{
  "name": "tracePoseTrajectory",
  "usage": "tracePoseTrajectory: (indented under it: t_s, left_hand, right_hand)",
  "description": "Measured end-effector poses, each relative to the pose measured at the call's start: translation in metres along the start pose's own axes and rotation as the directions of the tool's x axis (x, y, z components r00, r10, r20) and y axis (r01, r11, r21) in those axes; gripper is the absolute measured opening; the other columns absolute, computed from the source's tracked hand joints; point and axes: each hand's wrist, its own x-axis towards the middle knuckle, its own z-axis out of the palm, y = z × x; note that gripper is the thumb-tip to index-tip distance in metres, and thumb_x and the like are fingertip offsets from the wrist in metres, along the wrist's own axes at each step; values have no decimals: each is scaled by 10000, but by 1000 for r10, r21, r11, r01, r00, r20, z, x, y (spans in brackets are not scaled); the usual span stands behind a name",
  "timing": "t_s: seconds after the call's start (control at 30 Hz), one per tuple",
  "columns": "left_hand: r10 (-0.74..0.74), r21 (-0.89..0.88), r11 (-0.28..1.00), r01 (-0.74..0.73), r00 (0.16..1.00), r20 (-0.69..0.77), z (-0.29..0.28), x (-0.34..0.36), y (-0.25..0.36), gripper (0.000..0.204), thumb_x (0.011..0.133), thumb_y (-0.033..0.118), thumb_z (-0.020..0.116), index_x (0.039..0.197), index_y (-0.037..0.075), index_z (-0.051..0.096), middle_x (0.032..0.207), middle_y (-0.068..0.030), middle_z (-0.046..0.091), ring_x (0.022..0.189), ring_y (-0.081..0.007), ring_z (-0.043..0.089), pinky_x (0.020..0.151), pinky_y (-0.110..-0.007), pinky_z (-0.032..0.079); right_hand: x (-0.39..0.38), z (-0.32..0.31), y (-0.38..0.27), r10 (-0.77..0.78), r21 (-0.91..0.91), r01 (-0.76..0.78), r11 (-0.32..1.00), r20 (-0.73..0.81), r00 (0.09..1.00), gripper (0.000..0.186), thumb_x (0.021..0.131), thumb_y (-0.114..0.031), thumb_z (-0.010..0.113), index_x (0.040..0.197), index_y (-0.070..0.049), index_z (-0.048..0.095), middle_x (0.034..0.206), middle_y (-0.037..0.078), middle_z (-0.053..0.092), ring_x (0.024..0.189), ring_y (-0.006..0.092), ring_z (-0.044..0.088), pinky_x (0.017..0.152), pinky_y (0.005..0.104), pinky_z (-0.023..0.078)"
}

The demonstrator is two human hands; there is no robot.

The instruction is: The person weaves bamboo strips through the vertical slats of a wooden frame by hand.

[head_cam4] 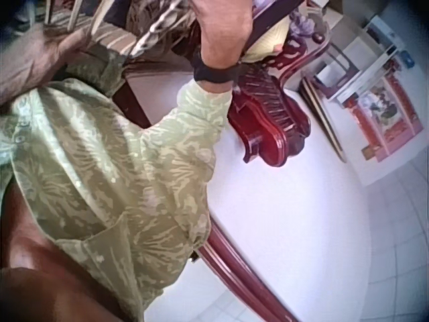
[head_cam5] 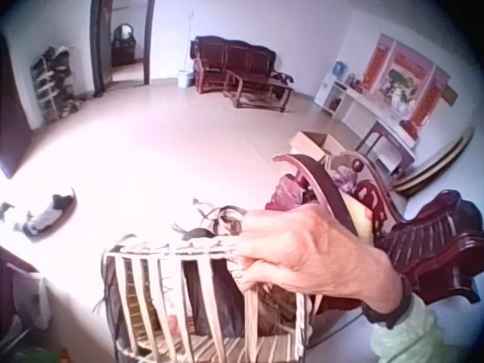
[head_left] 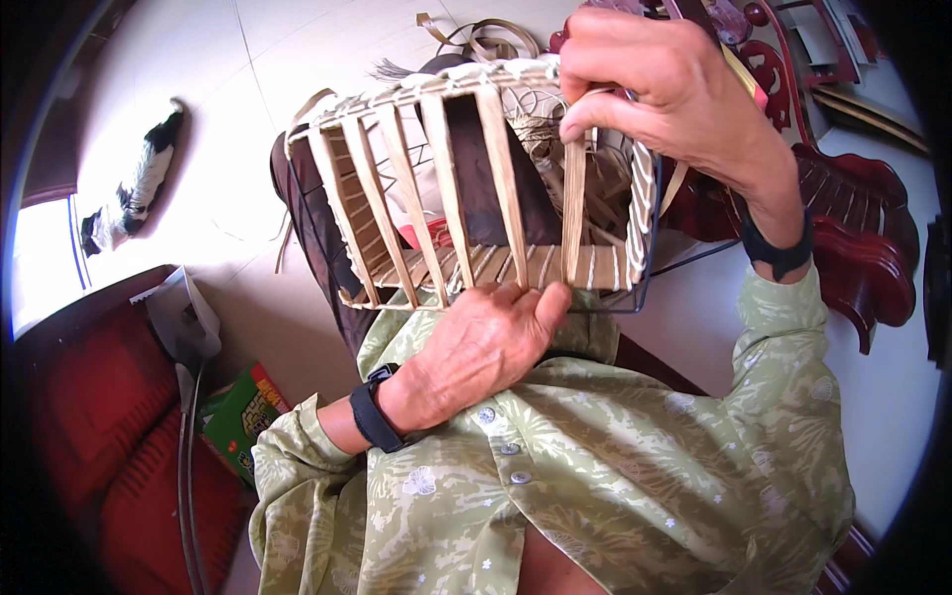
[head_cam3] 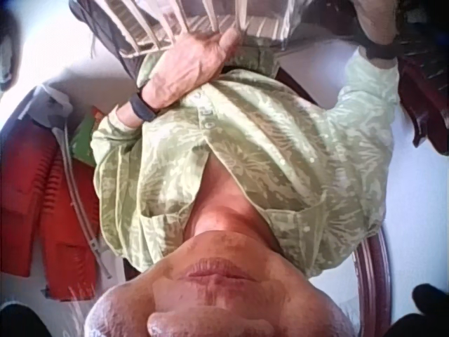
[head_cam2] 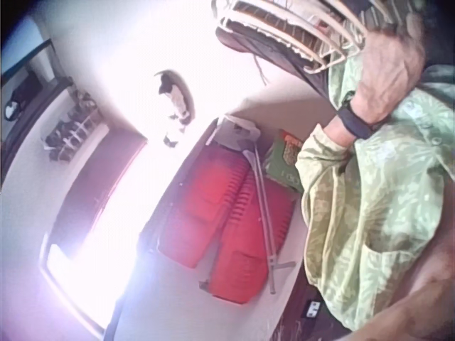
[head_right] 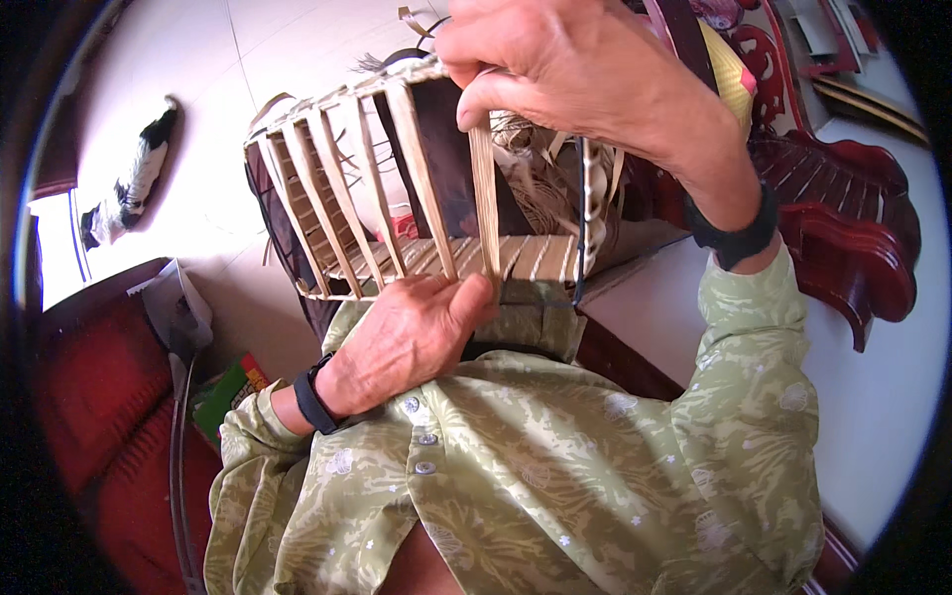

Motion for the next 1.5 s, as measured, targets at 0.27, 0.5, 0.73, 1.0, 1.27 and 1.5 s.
tracePoseTrajectory:
  t_s: [0.27,0.5,0.73,1.0,1.27,1.5]
  left_hand:
    - [-34,20,999,34,999,1,4,-2,0,136,854,77,615,947,41,523,671,-74,575,694,-241,650,583,-374,516]
    - [-109,-193,975,107,994,0,-37,5,-2,169,832,11,660,957,33,548,721,-124,604,604,-256,641,520,-388,534]
    - [58,246,968,49,909,-412,-77,77,-57,276,913,20,656,1188,23,643,1033,-132,715,969,-275,706,823,-371,546]
    - [-176,-174,975,136,955,-240,-65,83,-67,322,860,33,724,1174,57,657,1025,-103,726,941,-212,715,809,-331,563]
    - [-208,-282,954,103,904,-373,-53,81,-62,240,832,25,708,1062,19,640,841,-136,704,833,-329,671,771,-403,526]
    - [-215,-223,964,143,914,-345,-54,80,-54,300,854,-14,718,1143,27,652,978,-99,747,910,-179,730,774,-288,562]
  right_hand:
    - [15,34,12,134,186,-133,973,5,991,211,813,-146,751,821,-17,584,659,78,578,579,208,549,556,336,418]
    - [7,32,26,133,378,-129,917,16,991,148,873,-93,702,829,15,613,697,116,663,625,187,663,563,312,481]
    - [-2,32,15,222,153,-215,964,-31,974,170,872,-152,700,845,-18,601,681,105,606,596,222,587,571,344,440]
    - [-15,11,21,266,238,-248,939,-46,963,114,869,-114,704,875,-16,648,706,54,625,618,146,582,594,297,448]
    - [-3,-13,17,334,310,-328,892,36,942,102,877,-79,704,859,8,655,722,75,671,647,131,632,580,280,468]
    - [7,12,35,198,406,-170,898,-28,980,115,883,-89,706,869,18,668,721,76,683,635,121,625,578,298,472]
